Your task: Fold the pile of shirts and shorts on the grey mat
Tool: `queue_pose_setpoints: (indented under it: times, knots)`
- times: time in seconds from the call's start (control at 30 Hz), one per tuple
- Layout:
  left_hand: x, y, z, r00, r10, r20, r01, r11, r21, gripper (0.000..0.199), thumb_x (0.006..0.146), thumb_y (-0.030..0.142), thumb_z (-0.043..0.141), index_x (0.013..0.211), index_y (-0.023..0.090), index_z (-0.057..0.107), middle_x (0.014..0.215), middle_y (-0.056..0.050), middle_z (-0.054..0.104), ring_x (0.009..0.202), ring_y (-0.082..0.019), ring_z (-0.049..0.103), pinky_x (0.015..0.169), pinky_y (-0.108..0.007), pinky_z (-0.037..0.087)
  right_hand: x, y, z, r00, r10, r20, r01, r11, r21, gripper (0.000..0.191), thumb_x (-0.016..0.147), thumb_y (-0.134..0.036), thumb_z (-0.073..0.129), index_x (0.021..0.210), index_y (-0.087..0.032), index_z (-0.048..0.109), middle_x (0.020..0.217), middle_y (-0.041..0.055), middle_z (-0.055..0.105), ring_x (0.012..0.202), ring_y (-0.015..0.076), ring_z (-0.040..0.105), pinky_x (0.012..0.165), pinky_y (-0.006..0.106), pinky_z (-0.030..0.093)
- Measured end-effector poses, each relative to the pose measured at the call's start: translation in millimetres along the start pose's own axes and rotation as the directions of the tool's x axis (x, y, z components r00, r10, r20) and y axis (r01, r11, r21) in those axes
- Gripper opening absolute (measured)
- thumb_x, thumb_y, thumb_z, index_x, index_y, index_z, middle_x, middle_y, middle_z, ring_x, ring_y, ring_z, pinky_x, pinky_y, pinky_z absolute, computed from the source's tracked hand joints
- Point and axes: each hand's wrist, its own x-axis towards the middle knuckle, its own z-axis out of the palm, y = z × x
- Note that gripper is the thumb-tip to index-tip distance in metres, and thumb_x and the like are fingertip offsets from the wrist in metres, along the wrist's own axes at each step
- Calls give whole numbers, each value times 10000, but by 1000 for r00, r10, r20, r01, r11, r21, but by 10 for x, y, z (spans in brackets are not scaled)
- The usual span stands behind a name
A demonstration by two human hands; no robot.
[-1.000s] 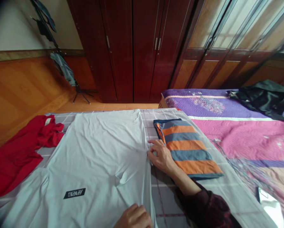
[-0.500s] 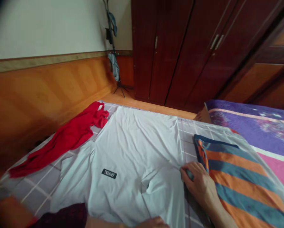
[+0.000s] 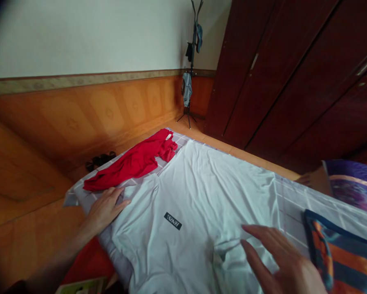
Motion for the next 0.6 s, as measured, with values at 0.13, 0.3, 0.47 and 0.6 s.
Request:
queue_pose_setpoints:
  times: [0.13,0.3,0.47,0.6]
  knots:
    - [52,14,119,999,-36,-21,32,991,-133,182,863,313,486,897,172,596,872,-74,613,875,-238,586,779,-328,442,893,-654,457,947,-62,316,14,988,152,277,844,-388,517,984,-218,686,906,56,719,739,185,674,643,286,522]
    - [100,-177,137,956,-293,-16,217,743,-633,226,824,415,452,794,204,524,659,9,579,625,-173,580,600,-266,435,1772,-1206,1459,827,-8,563,-37,997,69,330,842,-262,525,1137,-180,649,1018,62,708,845,170,666,739,255,481]
    - [-28,-496,168,870,-475,131,323,349,-879,336,671,500,594,796,197,518,589,44,567,462,-138,525,434,-229,416,2103,-1613,2141,777,-109,620,95,994,56,365,802,-257,573,1160,-217,638,1124,76,658,1008,212,625,788,272,464]
    - [-80,-523,209,849,-508,145,322,280,-905,331,658,478,613,793,195,509,582,49,565,445,-122,498,398,-207,391,2213,-1779,2299,712,-177,679,197,979,49,305,782,-229,596,1075,-198,673,1150,97,639,1061,234,598,836,298,451]
